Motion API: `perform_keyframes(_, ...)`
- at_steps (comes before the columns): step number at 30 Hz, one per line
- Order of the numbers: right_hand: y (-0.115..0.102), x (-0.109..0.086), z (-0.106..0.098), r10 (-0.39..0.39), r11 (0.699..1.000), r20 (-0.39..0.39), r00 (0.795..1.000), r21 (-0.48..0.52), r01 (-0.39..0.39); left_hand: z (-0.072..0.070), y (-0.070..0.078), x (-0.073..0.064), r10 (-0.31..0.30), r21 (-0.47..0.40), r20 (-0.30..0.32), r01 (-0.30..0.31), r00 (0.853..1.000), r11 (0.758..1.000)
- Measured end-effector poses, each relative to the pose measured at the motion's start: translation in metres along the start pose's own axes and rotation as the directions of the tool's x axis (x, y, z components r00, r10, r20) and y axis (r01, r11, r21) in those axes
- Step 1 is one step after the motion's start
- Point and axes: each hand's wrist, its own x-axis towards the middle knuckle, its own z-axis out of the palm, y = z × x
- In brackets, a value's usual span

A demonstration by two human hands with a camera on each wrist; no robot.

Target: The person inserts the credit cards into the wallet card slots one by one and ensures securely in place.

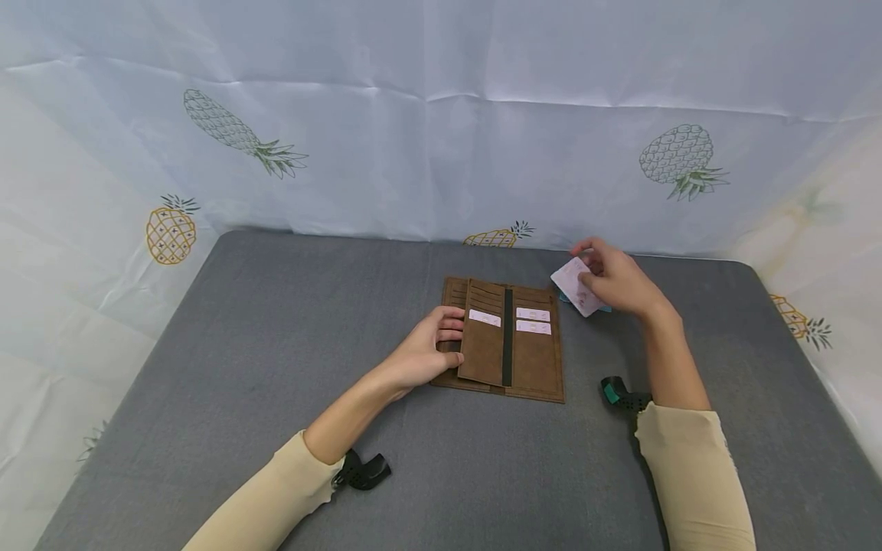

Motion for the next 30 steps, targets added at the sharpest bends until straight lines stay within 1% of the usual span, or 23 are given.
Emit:
perform_keyframes(9, -0.018, 0.001, 0.008, -0.040, 0.989, -0.035, 0.999, 0.138, 0.044, -0.001, -0.001, 0.000, 0.001, 0.001, 0.005, -0.001, 1.000, 1.000)
perform_keyframes(13, -0.023, 0.003, 0.014, -0.056, 0.985, -0.045, 0.997, 0.159, 0.062, 0.000, 0.000, 0.000, 0.000, 0.001, 0.003, 0.000, 1.000, 1.000)
perform_keyframes(18, -0.026, 0.006, 0.021, -0.053, 0.982, -0.054, 0.997, 0.180, 0.062, 0.000, 0.001, 0.000, -0.001, 0.006, 0.000, 0.001, 1.000, 1.000)
perform_keyframes(25, -0.027, 0.013, 0.032, -0.074, 0.970, -0.042, 0.996, 0.227, 0.082, 0.000, 0.002, -0.001, -0.004, 0.011, -0.008, 0.004, 1.000, 1.000)
perform_keyframes(30, -0.030, 0.015, 0.038, -0.060, 0.969, -0.047, 0.997, 0.239, 0.070, 0.001, 0.002, -0.001, -0.005, 0.012, -0.009, 0.005, 1.000, 1.000)
